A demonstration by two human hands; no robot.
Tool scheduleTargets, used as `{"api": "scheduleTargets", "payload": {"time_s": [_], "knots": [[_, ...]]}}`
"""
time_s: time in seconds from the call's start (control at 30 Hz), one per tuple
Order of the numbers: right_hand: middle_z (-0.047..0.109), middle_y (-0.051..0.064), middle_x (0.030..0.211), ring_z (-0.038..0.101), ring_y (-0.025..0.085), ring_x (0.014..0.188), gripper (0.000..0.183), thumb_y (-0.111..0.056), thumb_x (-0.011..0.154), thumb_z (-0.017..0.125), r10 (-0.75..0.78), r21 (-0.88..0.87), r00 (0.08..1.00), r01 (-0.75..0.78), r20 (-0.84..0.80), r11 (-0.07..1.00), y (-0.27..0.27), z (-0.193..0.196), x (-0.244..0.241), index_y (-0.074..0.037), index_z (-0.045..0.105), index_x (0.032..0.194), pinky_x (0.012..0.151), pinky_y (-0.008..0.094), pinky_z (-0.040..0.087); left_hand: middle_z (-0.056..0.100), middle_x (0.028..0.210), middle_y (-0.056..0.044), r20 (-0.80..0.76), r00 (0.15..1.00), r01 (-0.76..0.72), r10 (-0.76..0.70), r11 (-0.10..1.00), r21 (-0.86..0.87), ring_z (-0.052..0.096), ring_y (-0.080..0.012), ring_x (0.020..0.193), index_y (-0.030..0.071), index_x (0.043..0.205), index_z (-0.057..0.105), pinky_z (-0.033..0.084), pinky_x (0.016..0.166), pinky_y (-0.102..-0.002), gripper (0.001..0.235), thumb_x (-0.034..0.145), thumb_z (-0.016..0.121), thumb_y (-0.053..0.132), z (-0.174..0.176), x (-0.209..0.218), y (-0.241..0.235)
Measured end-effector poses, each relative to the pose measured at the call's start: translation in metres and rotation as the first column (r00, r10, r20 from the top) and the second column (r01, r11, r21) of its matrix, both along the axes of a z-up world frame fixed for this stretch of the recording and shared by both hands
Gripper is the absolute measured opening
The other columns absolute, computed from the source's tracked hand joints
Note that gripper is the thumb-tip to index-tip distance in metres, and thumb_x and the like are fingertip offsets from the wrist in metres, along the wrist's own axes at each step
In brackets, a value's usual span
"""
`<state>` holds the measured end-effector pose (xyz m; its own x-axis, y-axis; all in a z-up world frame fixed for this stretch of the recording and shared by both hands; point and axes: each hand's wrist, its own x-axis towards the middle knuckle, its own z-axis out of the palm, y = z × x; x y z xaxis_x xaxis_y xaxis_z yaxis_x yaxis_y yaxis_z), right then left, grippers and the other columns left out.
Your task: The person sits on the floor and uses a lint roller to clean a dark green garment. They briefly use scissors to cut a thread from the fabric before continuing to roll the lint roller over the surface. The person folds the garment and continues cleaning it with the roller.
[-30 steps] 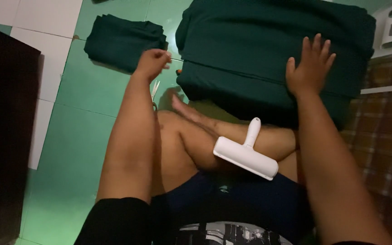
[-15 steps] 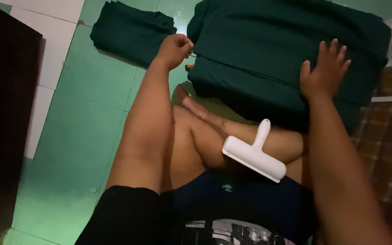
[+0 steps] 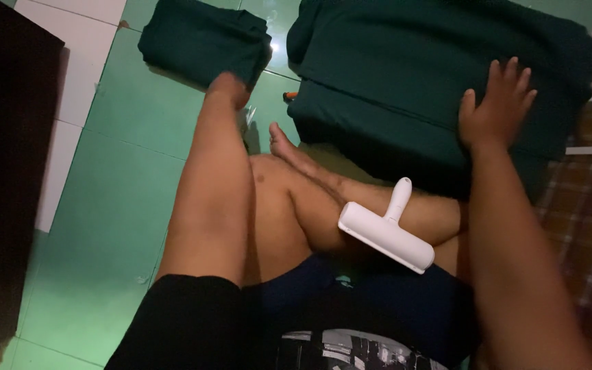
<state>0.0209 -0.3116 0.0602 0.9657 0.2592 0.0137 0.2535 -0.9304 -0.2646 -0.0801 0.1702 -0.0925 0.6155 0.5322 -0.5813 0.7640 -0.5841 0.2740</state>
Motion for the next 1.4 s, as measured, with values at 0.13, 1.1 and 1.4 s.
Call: {"api": "scheduleTargets", "payload": {"time_s": [0.13, 1.1, 1.4], "knots": [[0.019, 0.024, 0.168, 0.01, 0.042, 0.153, 0.057, -0.018, 0.112, 0.055, 0.016, 0.023, 1.0, -0.015, -0.008, 1.0, -0.005, -0.005, 0.003, -0.002, 0.034, 0.163, 0.12, 0.061, 0.006, 0.068, 0.106, -0.013, -0.118, 0.993, -0.009, 0.012, 1.0, 0.028, 0.065, -0.0321, 0.097, 0.012, 0.11, 0.07, 0.053, 0.086, -0.048, 0.018, 0.102, 0.062, 0.026, -0.012, -0.02, 0.001], [0.026, 0.021, 0.168, 0.013, 0.041, 0.153, 0.058, -0.023, 0.108, 0.055, -0.026, 0.024, 0.998, 0.025, 0.052, 0.999, -0.003, -0.01, 0.004, -0.005, 0.038, 0.16, 0.121, 0.061, 0.009, 0.071, 0.119, -0.015, -0.308, 0.923, 0.288, -0.229, 0.944, 0.16, 0.07, -0.0324, 0.102, 0.008, 0.119, 0.071, 0.059, 0.08, -0.045, 0.025, 0.095, 0.073, 0.015, -0.044, 0.042, -0.029], [0.034, 0.025, 0.164, 0.024, 0.042, 0.152, 0.052, -0.015, 0.107, 0.057, 0.024, 0.051, 0.992, -0.031, 0.126, 0.998, -0.006, -0.015, 0.003, 0.0, 0.046, 0.155, 0.119, 0.063, 0.009, 0.068, 0.1, -0.009, 0.477, 0.875, 0.066, -0.084, 0.996, 0.054, 0.066, -0.0226, 0.089, 0.013, 0.104, 0.065, 0.053, 0.079, -0.039, 0.007, 0.098, 0.069, 0.016, 0.107, 0.01, -0.026]]}}
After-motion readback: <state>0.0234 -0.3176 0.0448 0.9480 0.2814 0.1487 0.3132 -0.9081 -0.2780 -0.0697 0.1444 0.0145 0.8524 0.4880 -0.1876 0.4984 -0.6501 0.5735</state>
